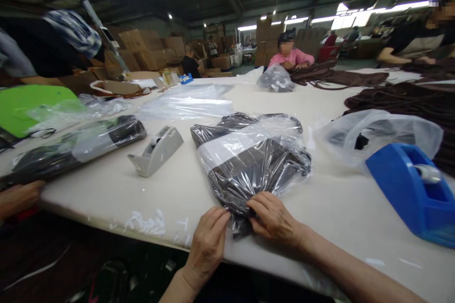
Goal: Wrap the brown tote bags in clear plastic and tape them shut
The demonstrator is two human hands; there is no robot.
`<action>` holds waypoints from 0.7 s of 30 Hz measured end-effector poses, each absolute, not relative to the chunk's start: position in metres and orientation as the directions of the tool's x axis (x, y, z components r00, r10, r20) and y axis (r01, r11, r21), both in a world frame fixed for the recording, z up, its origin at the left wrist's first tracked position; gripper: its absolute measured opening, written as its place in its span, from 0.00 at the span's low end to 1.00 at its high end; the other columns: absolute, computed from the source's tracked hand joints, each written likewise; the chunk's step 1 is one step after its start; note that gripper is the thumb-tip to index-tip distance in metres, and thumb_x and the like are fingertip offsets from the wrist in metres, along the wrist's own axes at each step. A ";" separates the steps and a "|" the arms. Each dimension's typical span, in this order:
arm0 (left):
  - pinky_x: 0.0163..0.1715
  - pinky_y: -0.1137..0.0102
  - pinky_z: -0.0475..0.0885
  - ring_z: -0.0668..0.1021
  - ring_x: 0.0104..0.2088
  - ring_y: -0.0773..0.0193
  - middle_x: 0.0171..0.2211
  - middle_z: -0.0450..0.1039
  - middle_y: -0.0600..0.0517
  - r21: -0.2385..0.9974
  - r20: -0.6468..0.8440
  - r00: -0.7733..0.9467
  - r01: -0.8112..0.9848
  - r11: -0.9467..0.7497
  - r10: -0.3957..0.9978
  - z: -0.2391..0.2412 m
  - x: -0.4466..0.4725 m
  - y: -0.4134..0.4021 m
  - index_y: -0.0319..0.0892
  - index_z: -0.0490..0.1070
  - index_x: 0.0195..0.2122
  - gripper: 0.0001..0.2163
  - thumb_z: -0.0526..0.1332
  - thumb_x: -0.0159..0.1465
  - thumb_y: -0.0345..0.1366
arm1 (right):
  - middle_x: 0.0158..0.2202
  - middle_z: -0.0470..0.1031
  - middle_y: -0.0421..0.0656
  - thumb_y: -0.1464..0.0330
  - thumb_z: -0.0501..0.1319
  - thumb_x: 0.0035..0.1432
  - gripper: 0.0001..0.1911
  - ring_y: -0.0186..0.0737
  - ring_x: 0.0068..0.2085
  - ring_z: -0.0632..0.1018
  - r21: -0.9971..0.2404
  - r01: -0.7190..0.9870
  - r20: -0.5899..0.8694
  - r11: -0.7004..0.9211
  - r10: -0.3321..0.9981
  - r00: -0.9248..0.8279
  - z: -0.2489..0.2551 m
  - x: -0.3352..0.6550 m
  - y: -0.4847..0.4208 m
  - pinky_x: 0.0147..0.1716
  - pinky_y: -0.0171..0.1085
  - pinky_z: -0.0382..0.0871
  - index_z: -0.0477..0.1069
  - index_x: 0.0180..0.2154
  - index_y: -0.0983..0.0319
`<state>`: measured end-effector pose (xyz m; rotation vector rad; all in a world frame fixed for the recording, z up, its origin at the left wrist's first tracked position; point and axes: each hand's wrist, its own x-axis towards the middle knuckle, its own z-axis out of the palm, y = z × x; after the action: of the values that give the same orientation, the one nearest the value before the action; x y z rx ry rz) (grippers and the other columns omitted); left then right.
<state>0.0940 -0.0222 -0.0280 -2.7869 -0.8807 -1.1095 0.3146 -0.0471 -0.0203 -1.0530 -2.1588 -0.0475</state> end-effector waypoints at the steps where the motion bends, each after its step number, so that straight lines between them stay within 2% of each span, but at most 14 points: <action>1: 0.51 0.66 0.68 0.67 0.51 0.62 0.46 0.68 0.45 0.157 0.613 0.633 0.489 -0.858 0.473 -0.031 0.093 -0.026 0.36 0.64 0.49 0.17 0.52 0.58 0.20 | 0.33 0.68 0.48 0.75 0.52 0.55 0.11 0.43 0.36 0.68 -0.276 0.699 0.631 0.660 0.673 -0.386 -0.021 0.314 -0.047 0.35 0.41 0.66 0.65 0.41 0.66; 4: 0.52 0.64 0.67 0.64 0.54 0.59 0.50 0.66 0.43 0.105 0.594 0.663 0.497 -0.861 0.456 -0.035 0.096 -0.031 0.35 0.62 0.51 0.20 0.51 0.58 0.20 | 0.34 0.69 0.48 0.75 0.52 0.55 0.11 0.43 0.36 0.68 -0.301 0.689 0.649 0.660 0.671 -0.359 -0.023 0.313 -0.047 0.35 0.42 0.67 0.64 0.42 0.66; 7: 0.52 0.61 0.66 0.63 0.55 0.57 0.51 0.66 0.43 0.114 0.574 0.658 0.525 -0.843 0.488 -0.034 0.101 -0.030 0.35 0.62 0.52 0.21 0.51 0.56 0.21 | 0.34 0.69 0.48 0.74 0.53 0.56 0.11 0.42 0.36 0.69 -0.334 0.675 0.665 0.658 0.672 -0.325 -0.024 0.313 -0.046 0.34 0.42 0.67 0.64 0.43 0.66; 11: 0.52 0.58 0.65 0.65 0.53 0.55 0.49 0.67 0.46 0.205 0.470 0.703 0.501 -0.841 0.534 -0.022 0.108 -0.024 0.38 0.62 0.52 0.21 0.54 0.55 0.26 | 0.33 0.69 0.47 0.73 0.53 0.56 0.10 0.42 0.35 0.70 -0.381 0.683 0.660 0.623 0.701 -0.271 -0.024 0.311 -0.045 0.33 0.41 0.68 0.66 0.41 0.65; 15: 0.53 0.56 0.63 0.66 0.52 0.56 0.48 0.69 0.48 0.283 0.387 0.750 0.456 -0.843 0.536 -0.016 0.110 -0.016 0.43 0.61 0.53 0.23 0.56 0.55 0.28 | 0.32 0.69 0.46 0.74 0.53 0.55 0.10 0.42 0.34 0.70 -0.371 0.690 0.671 0.622 0.693 -0.264 -0.024 0.309 -0.045 0.32 0.41 0.68 0.66 0.41 0.65; 17: 0.53 0.56 0.64 0.67 0.51 0.57 0.47 0.69 0.48 0.287 0.407 0.757 0.425 -0.859 0.511 -0.017 0.107 -0.013 0.43 0.62 0.52 0.22 0.55 0.54 0.28 | 0.33 0.69 0.46 0.75 0.54 0.55 0.11 0.41 0.34 0.70 -0.365 0.691 0.679 0.624 0.686 -0.261 -0.024 0.309 -0.045 0.32 0.40 0.68 0.65 0.42 0.65; 21: 0.51 0.63 0.67 0.67 0.52 0.60 0.47 0.69 0.45 0.249 0.593 0.635 0.439 -0.863 0.495 -0.027 0.099 -0.011 0.37 0.64 0.49 0.18 0.52 0.57 0.24 | 0.34 0.69 0.46 0.76 0.54 0.55 0.11 0.41 0.35 0.70 -0.367 0.691 0.679 0.622 0.687 -0.258 -0.024 0.310 -0.047 0.33 0.39 0.68 0.64 0.42 0.64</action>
<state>0.0989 -0.0114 -0.0270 -2.9139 -0.8337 -1.0964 0.3096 -0.0465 -0.0244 -1.0857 -1.9820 -0.0057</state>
